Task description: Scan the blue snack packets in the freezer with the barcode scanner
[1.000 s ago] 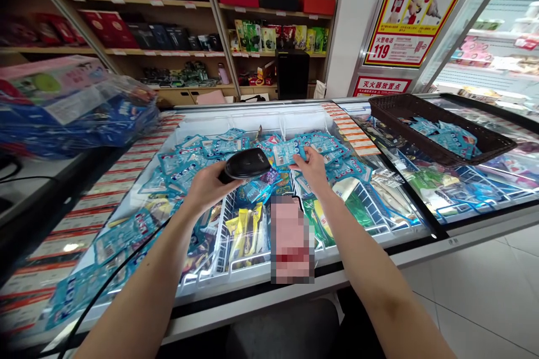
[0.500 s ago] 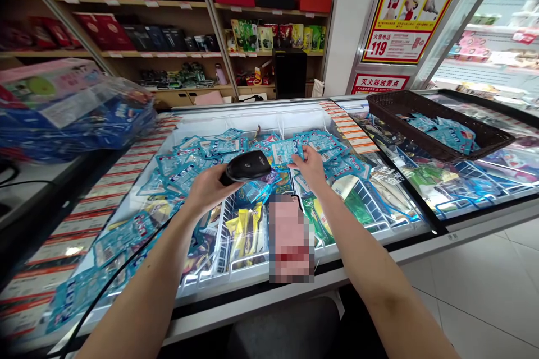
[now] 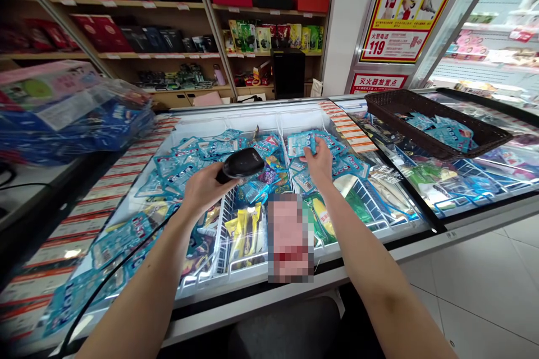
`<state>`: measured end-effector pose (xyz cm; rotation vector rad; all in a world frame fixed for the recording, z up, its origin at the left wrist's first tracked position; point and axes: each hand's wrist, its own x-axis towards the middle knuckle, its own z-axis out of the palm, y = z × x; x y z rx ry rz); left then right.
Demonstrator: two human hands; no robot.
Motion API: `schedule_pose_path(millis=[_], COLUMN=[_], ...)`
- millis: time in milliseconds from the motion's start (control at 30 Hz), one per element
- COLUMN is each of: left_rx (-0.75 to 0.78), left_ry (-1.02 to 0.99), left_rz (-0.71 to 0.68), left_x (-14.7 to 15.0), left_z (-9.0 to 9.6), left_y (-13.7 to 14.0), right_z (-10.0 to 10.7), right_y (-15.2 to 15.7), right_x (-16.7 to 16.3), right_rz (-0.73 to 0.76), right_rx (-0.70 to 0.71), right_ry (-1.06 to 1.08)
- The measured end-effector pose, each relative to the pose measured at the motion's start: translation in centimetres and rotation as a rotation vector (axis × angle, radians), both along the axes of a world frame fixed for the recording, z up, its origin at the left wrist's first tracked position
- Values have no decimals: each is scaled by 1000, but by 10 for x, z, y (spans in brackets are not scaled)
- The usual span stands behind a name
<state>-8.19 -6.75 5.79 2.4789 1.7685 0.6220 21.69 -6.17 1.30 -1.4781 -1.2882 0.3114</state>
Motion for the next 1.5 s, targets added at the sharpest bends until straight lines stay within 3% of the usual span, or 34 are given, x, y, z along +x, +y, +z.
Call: schedule_pose_path(millis=[167, 400, 633, 833, 933, 1033, 1167, 1333, 1500], left_rx=[30, 54, 26, 24, 29, 31, 22, 18, 19], left_ry=[25, 37, 27, 9, -5, -32, -55, -91, -128], left_rz=[61, 114, 150, 165, 182, 186, 187, 198, 193], left_x=[-7, -14, -15, -17, -18, -21, -23, -23, -25], left_z=[0, 0, 3, 3, 2, 2, 4, 7, 7], left_y=[3, 5, 6, 8, 10, 12, 13, 13, 12], right_z=[-2, 3, 2, 0, 7, 14, 17, 13, 8], right_y=[3, -2, -5, -5, -5, -1, 11, 23, 28], right_x=[24, 31, 16, 19, 9, -14, -56, -97, -96], right_rz=[-151, -432, -305, -393, -320, -131, 170, 214, 280], right_rx=[-1, 11, -107, -157, -124, -106, -269, -328, -399], right_ry=[-24, -471, -807, -826, -816, -760, -685, -636, -399])
